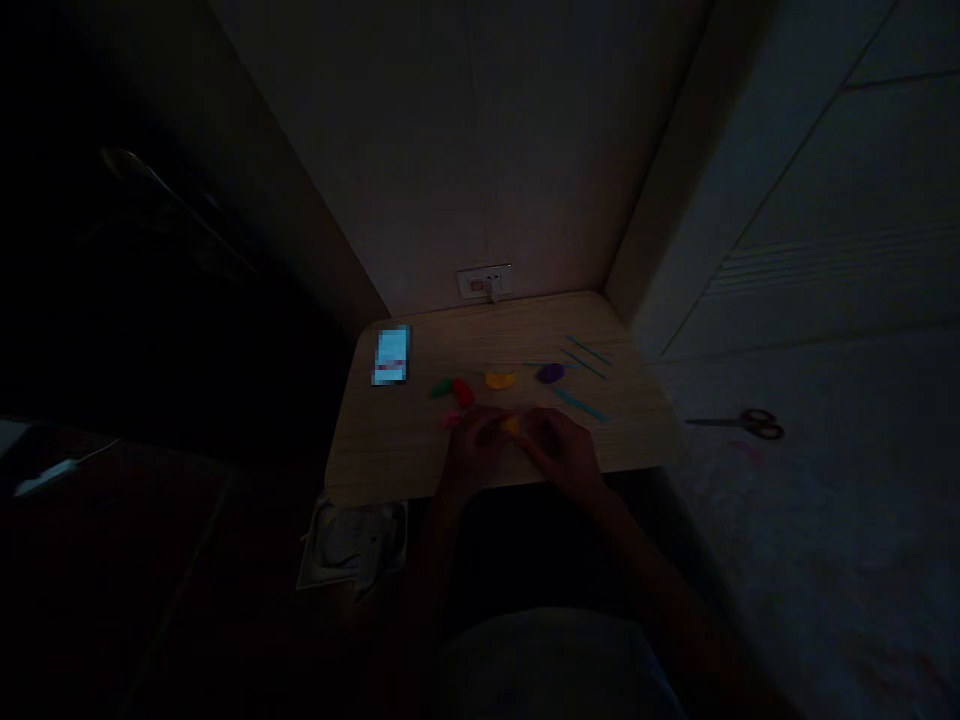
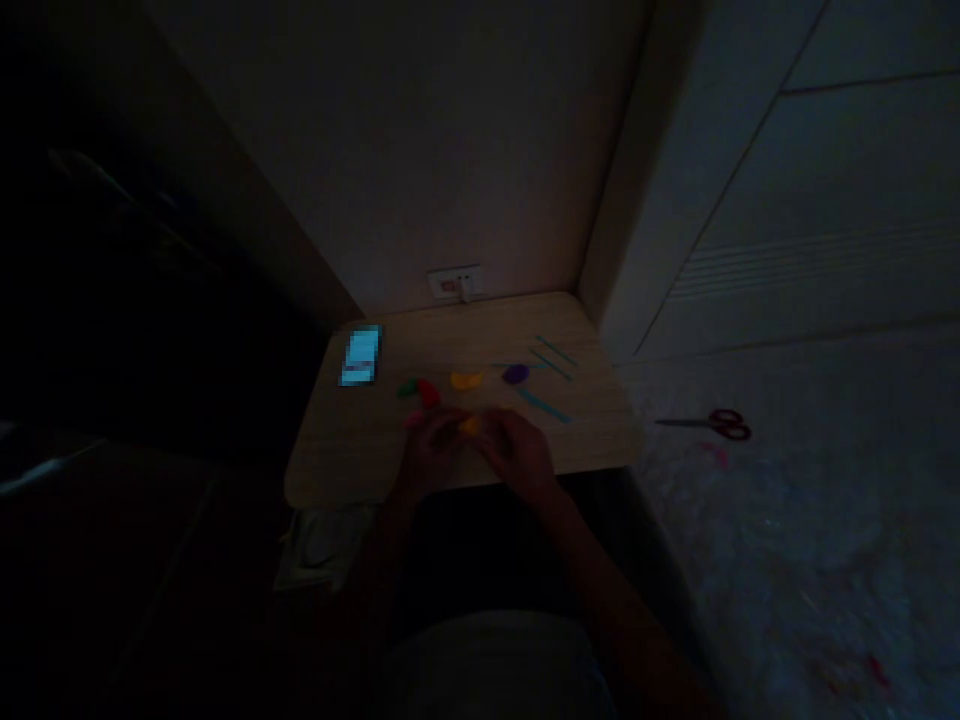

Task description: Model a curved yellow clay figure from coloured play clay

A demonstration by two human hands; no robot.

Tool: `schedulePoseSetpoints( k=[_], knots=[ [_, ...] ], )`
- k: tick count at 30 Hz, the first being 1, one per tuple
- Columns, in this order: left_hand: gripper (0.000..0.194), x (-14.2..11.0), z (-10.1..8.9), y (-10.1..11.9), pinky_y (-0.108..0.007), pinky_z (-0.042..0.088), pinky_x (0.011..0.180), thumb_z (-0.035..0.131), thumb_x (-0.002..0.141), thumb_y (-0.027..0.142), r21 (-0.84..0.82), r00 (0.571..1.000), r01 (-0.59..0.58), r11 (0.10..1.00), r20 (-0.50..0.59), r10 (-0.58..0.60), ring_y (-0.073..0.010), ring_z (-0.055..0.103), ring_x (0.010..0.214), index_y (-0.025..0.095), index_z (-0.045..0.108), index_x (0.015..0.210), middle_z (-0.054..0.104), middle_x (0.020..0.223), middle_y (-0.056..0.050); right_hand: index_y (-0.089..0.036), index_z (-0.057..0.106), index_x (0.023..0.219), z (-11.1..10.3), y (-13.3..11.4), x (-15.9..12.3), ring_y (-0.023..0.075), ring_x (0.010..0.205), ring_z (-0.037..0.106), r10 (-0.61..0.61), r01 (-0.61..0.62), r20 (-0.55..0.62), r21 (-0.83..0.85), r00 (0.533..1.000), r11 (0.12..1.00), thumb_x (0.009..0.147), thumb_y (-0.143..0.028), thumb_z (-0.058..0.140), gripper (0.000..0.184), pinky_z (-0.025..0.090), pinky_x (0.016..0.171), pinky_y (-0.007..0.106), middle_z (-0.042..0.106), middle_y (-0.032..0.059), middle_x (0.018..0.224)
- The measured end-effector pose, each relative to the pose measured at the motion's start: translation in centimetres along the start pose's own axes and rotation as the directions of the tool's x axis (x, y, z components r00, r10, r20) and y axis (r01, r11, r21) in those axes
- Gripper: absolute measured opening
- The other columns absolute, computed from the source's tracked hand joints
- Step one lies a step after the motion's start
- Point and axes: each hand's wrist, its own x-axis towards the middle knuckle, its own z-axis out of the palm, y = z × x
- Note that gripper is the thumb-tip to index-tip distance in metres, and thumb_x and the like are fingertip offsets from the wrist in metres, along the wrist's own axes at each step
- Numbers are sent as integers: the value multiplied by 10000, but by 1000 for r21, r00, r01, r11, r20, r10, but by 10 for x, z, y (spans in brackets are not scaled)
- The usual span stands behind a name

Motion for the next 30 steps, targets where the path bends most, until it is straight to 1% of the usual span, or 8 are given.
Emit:
schedulePoseSetpoints(
  k=[3, 6, 8, 11, 16, 19, 23, 30],
  knots=[
    [220, -4, 0, 1, -424, 572, 954, 746, 884, 318, -22, 999, 42, 999, -6, -42, -244, 706, 1034, 214, 727, 1078, 743, 1082, -96, -259, 735, 1121, 4, 2, 3, 251, 810, 691, 28, -29, 12, 73, 1000, 997, 840, -429, 791, 333, 554, 799, 396, 767, 77, 982],
    [196, -6, -1, 0, -405, 578, 924, 743, 888, 319, -17, 998, 60, 998, 6, -60, -237, 712, 1001, 207, 734, 1048, 748, 1042, -89, -258, 757, 1102, 4, 4, 4, 255, 804, 700, 20, -22, 51, 52, 999, 998, 830, -384, 799, 303, 559, 805, 402, 775, 71, 945],
    [181, -7, -2, 0, -399, 575, 917, 735, 895, 317, -4, 999, 50, 999, 5, -50, -233, 710, 995, 204, 742, 1036, 750, 1035, -87, -256, 763, 1090, 5, 5, 3, 262, 818, 708, 19, -20, 51, 32, 999, 999, 846, -362, 779, 267, 563, 802, 404, 781, 76, 949],
    [181, -6, -3, 0, -397, 566, 922, 721, 910, 318, 9, 1000, 24, 1000, 11, -25, -228, 703, 996, 210, 748, 1051, 749, 1046, -85, -262, 780, 1038, 6, 4, 2, 270, 824, 717, 18, -18, 12, 25, 1000, 1000, 854, -339, 764, 200, 568, 786, 405, 790, 80, 961],
    [185, -5, -5, 4, -399, 560, 911, 712, 919, 340, 0, 999, -4, 1000, 47, 4, -233, 695, 987, 213, 754, 1046, 739, 1031, -90, -258, 786, 1099, 6, 2, 3, 247, 759, 705, -14, 12, 46, 25, 999, 1000, 857, -309, 767, 248, 564, 751, 382, 792, 62, 905],
    [183, -4, -6, 5, -399, 563, 901, 722, 911, 347, -17, 998, 3, 1000, 55, -2, -232, 693, 975, 211, 756, 1029, 735, 1018, -86, -243, 791, 1066, 6, 5, 3, 248, 764, 710, -15, 15, 51, -3, 999, 1000, 880, -312, 745, 204, 563, 736, 371, 794, 71, 903],
    [187, -4, -6, 1, -403, 551, 927, 716, 914, 357, -29, 997, 30, 999, 68, -28, -238, 686, 1000, 210, 762, 1019, 738, 1024, -85, -217, 779, 1030, 8, 9, 2, 246, 792, 723, -52, 56, 54, -74, 997, 996, 909, -295, 705, 162, 564, 751, 359, 795, 88, 934],
    [172, -5, -7, -3, -397, 534, 954, 716, 911, 326, -16, 996, 48, 999, 77, -47, -235, 676, 1022, 214, 760, 1034, 730, 1051, -76, -195, 748, 966, 10, 8, 1, 214, 740, 709, -106, 113, 51, -150, 993, 982, 949, -249, 630, 131, 549, 715, 317, 767, 77, 859]
  ],
)
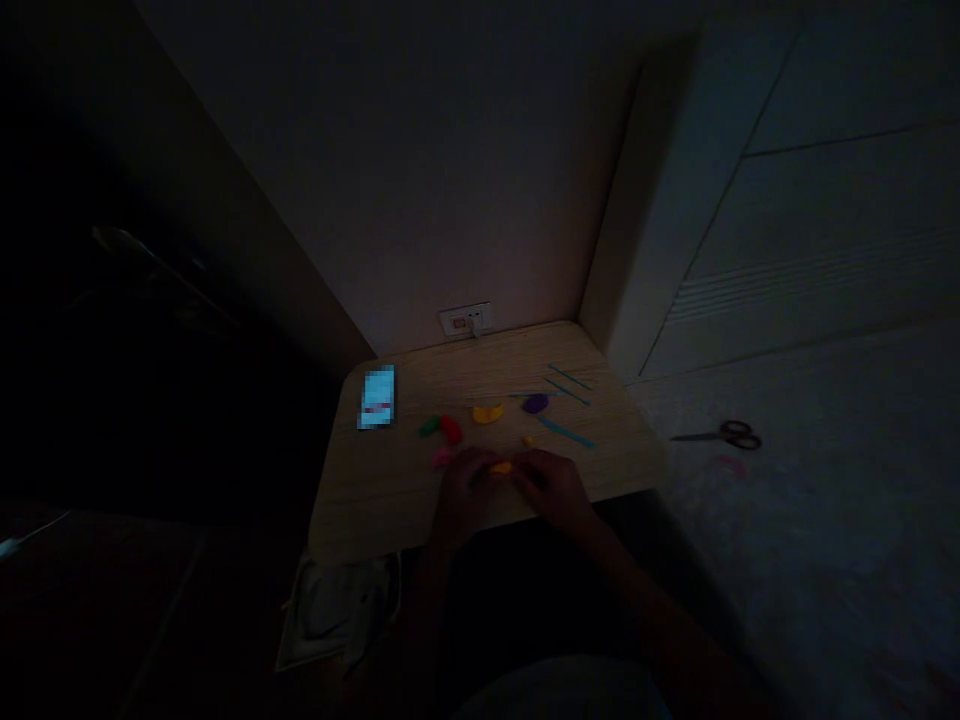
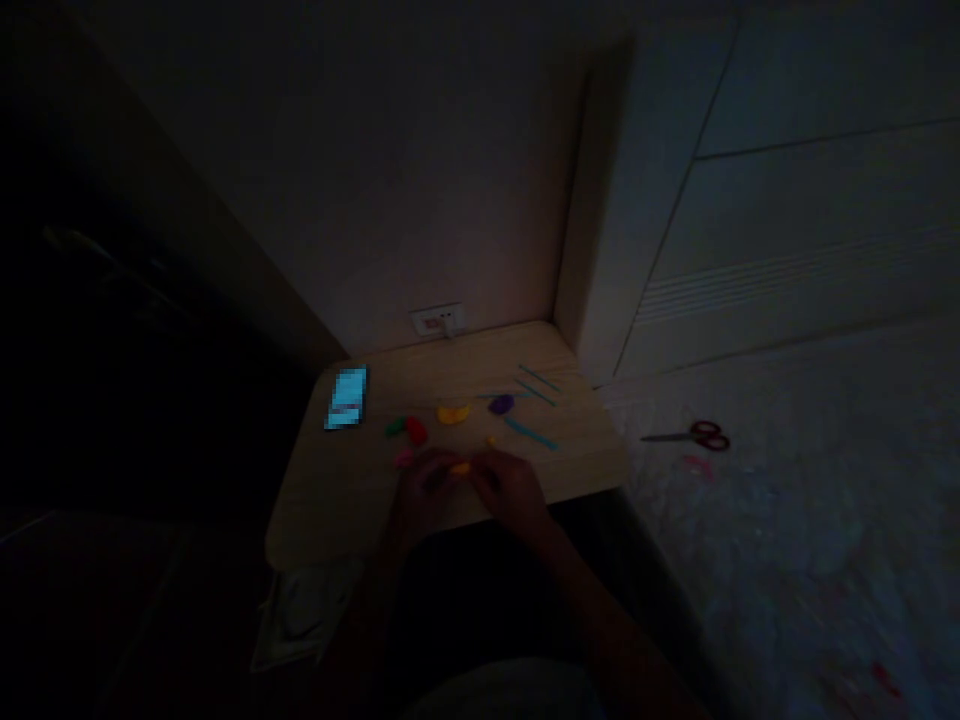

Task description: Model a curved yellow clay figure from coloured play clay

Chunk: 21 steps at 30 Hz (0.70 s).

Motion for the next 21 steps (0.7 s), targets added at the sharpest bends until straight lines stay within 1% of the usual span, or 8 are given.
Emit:
schedulePoseSetpoints(
  k=[4, 7, 9, 10, 12, 14, 18, 21],
  knots=[
    [166, 1, 1, 7, -404, 529, 957, 724, 901, 333, 31, 1000, 9, 999, 14, -10, -241, 676, 1018, 215, 760, 1011, 737, 1036, -74, -204, 729, 937, -2, -1, 0, 205, 719, 693, 2, -2, -27, 8, 1000, 1000, 958, -257, 609, 133, 541, 697, 312, 754, 67, 841],
    [173, 1, 2, 11, -397, 533, 947, 717, 904, 339, 16, 1000, 16, 1000, 8, -16, -237, 681, 1007, 206, 755, 1007, 736, 1029, -76, -204, 711, 916, -4, -2, 0, 196, 709, 684, 21, -20, -26, 42, 999, 999, 960, -279, 615, 130, 534, 682, 306, 744, 57, 823],
    [173, 0, 2, 12, -388, 535, 944, 697, 916, 336, -2, 1000, 28, 1000, -9, -28, -230, 685, 1001, 205, 747, 1016, 736, 1024, -73, -202, 702, 953, -5, -2, 0, 195, 699, 677, 47, -44, -36, 67, 998, 997, 946, -316, 655, 124, 533, 669, 303, 735, 50, 810],
    [175, -1, 3, 11, -386, 536, 950, 692, 918, 333, -16, 999, 40, 999, -22, -40, -228, 686, 1009, 205, 742, 1028, 737, 1034, -73, -202, 698, 995, -5, -2, -1, 194, 691, 672, 62, -58, -45, 80, 997, 995, 933, -341, 683, 154, 534, 657, 302, 731, 47, 809],
    [193, -3, 4, 9, -386, 536, 971, 692, 913, 322, -48, 996, 74, 996, -52, -76, -229, 690, 1040, 204, 727, 1062, 739, 1078, -78, -203, 683, 1106, -5, -1, -1, 190, 677, 661, 76, -71, -51, 101, 996, 992, 905, -392, 731, 280, 536, 628, 299, 726, 47, 837],
    [205, -5, 6, 7, -390, 533, 984, 692, 908, 307, -62, 992, 108, 992, -63, -112, -231, 692, 1054, 204, 717, 1084, 740, 1106, -82, -210, 676, 1172, -6, 0, -2, 186, 677, 651, 47, -42, -45, 100, 998, 994, 898, -417, 750, 351, 538, 619, 301, 720, 52, 879],
    [171, -7, 7, 6, -402, 518, 999, 695, 905, 286, -16, 989, 140, 990, -52, -141, -232, 687, 1037, 211, 723, 1055, 748, 1076, -71, -223, 716, 1088, -6, 0, -2, 200, 744, 653, -58, 60, -33, 51, 998, 997, 955, -377, 697, 204, 548, 702, 334, 709, 56, 878],
    [187, -7, 6, 8, -410, 515, 993, 700, 909, 307, 27, 988, 146, 989, -43, -145, -236, 682, 1035, 211, 720, 1069, 747, 1082, -71, -224, 724, 1017, -7, -1, -1, 206, 757, 646, -74, 75, -20, 32, 997, 997, 973, -347, 674, 140, 544, 727, 344, 686, 47, 828]
  ],
)
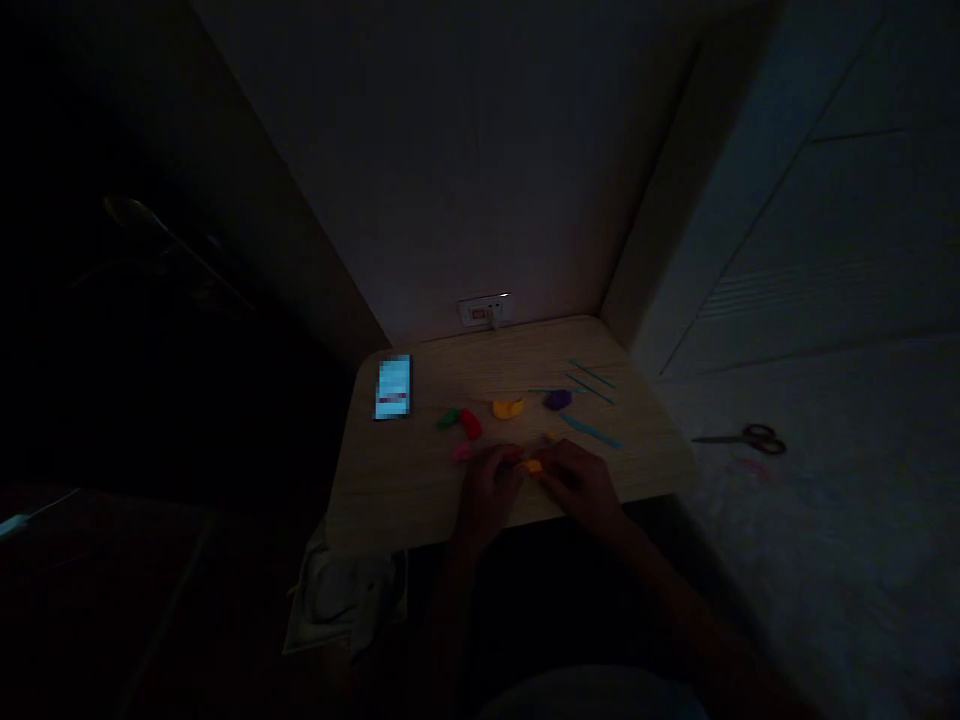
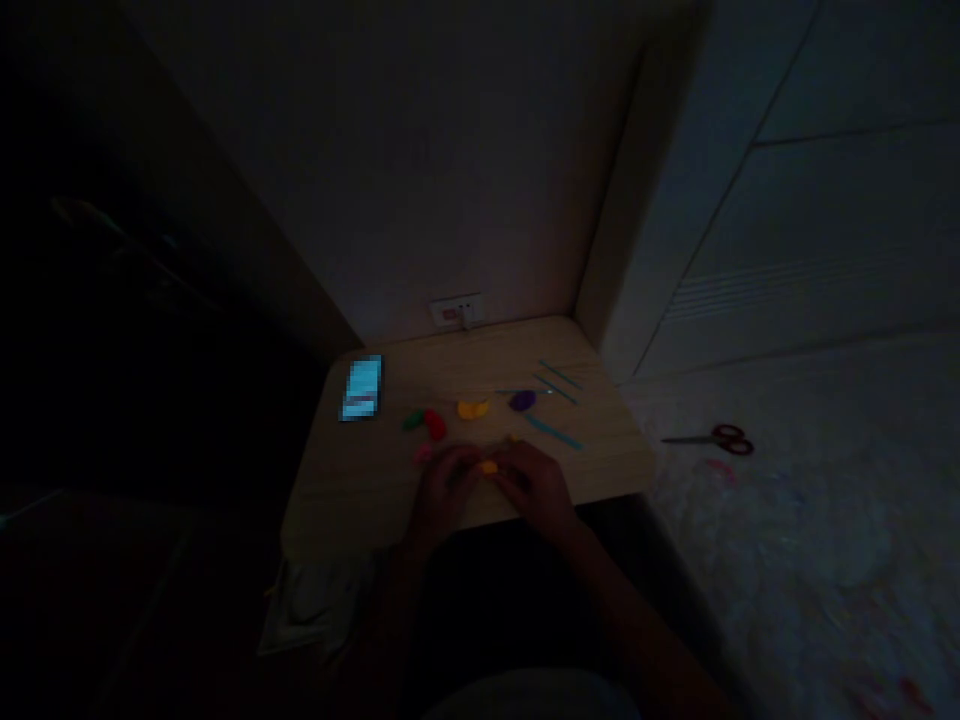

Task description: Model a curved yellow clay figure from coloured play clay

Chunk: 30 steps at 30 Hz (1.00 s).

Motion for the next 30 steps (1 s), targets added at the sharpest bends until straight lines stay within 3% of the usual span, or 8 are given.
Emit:
schedulePoseSetpoints(
  k=[6, 11, 13, 17, 26, 30],
  knots=[
    [162, 0, -2, 0, -419, 512, 982, 677, 935, 328, 30, 998, -55, 998, 38, 54, -237, 679, 1020, 217, 736, 1036, 750, 1053, -67, -221, 694, 991, 0, -3, -1, 224, 844, 655, 21, -21, -17, -21, 1000, 1000, 992, -292, 628, 97, 530, 751, 342, 679, 65, 896],
    [376, 1, -3, 0, -429, 512, 990, 808, 830, 341, 39, 987, -148, 988, 61, 146, -258, 680, 1060, 229, 708, 1175, 746, 1140, -81, -217, 695, 956, -1, -4, 0, 209, 773, 642, 63, -64, -26, -24, 998, 998, 997, -310, 627, 123, 509, 702, 326, 658, 48, 834],
    [316, 1, -3, 1, -426, 505, 994, 792, 850, 319, 58, 984, -168, 984, 77, 163, -253, 679, 1058, 241, 721, 1147, 751, 1121, -69, -218, 708, 965, -1, -5, 1, 211, 792, 658, 69, -69, 2, -9, 998, 998, 1001, -308, 622, 129, 513, 718, 328, 677, 51, 856],
    [188, 1, -4, 2, -400, 516, 957, 746, 889, 289, 51, 987, -144, 988, 72, 140, -236, 681, 1021, 240, 735, 1070, 749, 1069, -55, -223, 730, 974, -2, -5, 2, 217, 841, 689, 65, -66, 36, 25, 997, 997, 1023, -289, 576, 175, 527, 767, 341, 713, 63, 906],
    [261, 0, 0, -4, -409, 533, 968, 770, 864, 369, 24, 998, -46, 999, 54, 45, -259, 682, 1052, 226, 723, 1078, 738, 1113, -90, -262, 737, 1173, -5, -4, 1, 227, 858, 674, 54, -59, 62, 78, 997, 995, 979, -362, 669, 229, 560, 798, 368, 719, 69, 954],
    [219, -1, -1, -4, -424, 525, 979, 674, 931, 371, 49, 998, -17, 999, 66, 14, -259, 687, 1032, 233, 763, 1076, 764, 1075, -82, -271, 747, 1194, -6, -2, 0, 249, 975, 685, 15, -16, 14, 125, 1000, 992, 966, -351, 694, 247, 577, 860, 393, 742, 89, 1058]
  ],
)
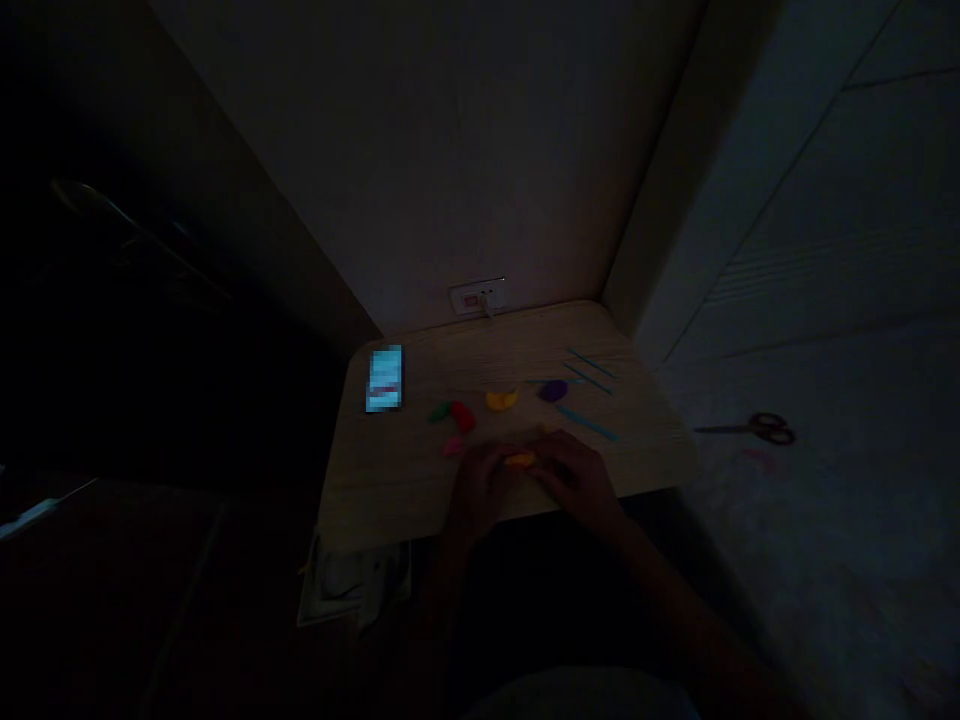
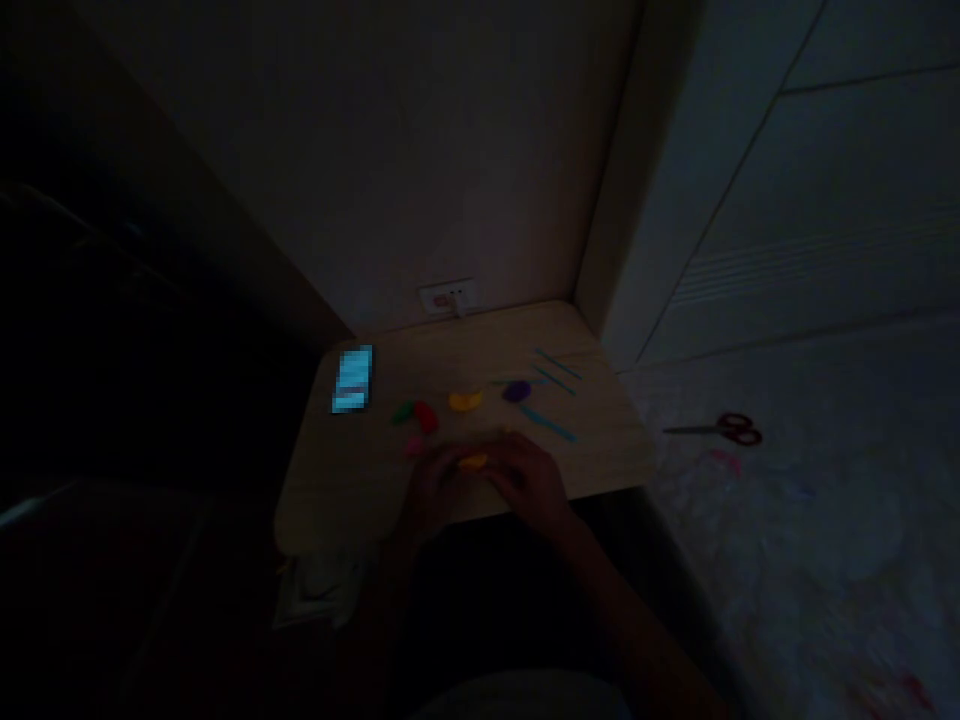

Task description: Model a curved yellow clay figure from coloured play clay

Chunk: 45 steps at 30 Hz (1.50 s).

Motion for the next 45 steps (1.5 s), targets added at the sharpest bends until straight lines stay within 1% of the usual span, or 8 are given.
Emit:
schedulePoseSetpoints(
  k=[7, 11, 16, 19, 25, 32, 38, 45],
  knots=[
    [248, 1, -4, 7, -430, 511, 972, 622, 964, 389, 42, 999, -12, 999, 32, 11, -254, 678, 988, 215, 786, 1030, 768, 1020, -84, -251, 779, 1090, 1, 0, -2, 249, 952, 716, 29, -29, -22, -3, 999, 1000, 962, -324, 688, 173, 585, 870, 399, 766, 82, 1011],
    [262, 3, -3, 8, -427, 511, 936, 610, 973, 409, 101, 996, -76, 992, 56, 70, -248, 676, 926, 218, 787, 942, 763, 937, -74, -232, 779, 979, 2, 1, -1, 230, 834, 719, 56, -56, -55, -4, 997, 998, 981, -330, 648, 163, 586, 775, 359, 765, 76, 914],
    [280, 2, -1, 6, -444, 512, 961, 737, 883, 437, 148, 991, -130, 980, 25, 128, -271, 682, 1000, 220, 766, 1057, 772, 1049, -87, -225, 757, 957, 3, 4, 0, 224, 814, 709, 64, -66, -39, -37, 997, 997, 984, -356, 639, 178, 568, 769, 346, 752, 72, 889],
    [299, 1, 0, 6, -453, 495, 1014, 717, 906, 390, 150, 990, -139, 979, 43, 134, -272, 676, 1078, 246, 739, 1167, 764, 1152, -87, -223, 743, 927, 5, 5, -1, 217, 789, 697, 71, -72, -22, -66, 997, 995, 994, -361, 625, 194, 550, 756, 339, 743, 63, 869],
    [227, 0, 0, 5, -450, 492, 1011, 648, 952, 385, 144, 993, -121, 982, 19, 120, -266, 675, 1054, 239, 758, 1086, 768, 1098, -80, -215, 715, 870, 3, -1, 1, 208, 773, 685, 83, -85, -26, -82, 996, 993, 1025, -341, 554, 256, 519, 725, 324, 722, 59, 832],
    [304, 2, -1, 10, -425, 495, 940, 551, 1008, 437, 140, 987, -154, 978, 71, 146, -247, 671, 951, 223, 765, 979, 764, 983, -77, -221, 740, 1074, -2, -3, 0, 201, 735, 679, 60, -60, -24, 4, 998, 998, 928, -443, 718, 266, 551, 680, 319, 751, 65, 903],
    [351, 2, -3, 13, -415, 485, 926, 504, 1029, 429, 128, 986, -154, 980, 81, 144, -245, 657, 941, 214, 758, 919, 748, 937, -69, -229, 782, 1000, 3, 2, 0, 229, 800, 733, 52, -51, 27, -40, 998, 998, 964, -424, 682, 222, 579, 743, 348, 788, 80, 923],
    [228, -2, -3, 13, -419, 471, 1001, 694, 925, 384, 125, 994, -101, 987, 49, 96, -260, 651, 1069, 242, 720, 1102, 743, 1109, -64, -223, 763, 881, 4, 1, 0, 216, 746, 718, 68, -66, 17, -120, 998, 991, 999, -404, 630, 253, 544, 701, 325, 762, 61, 823]
  ],
)
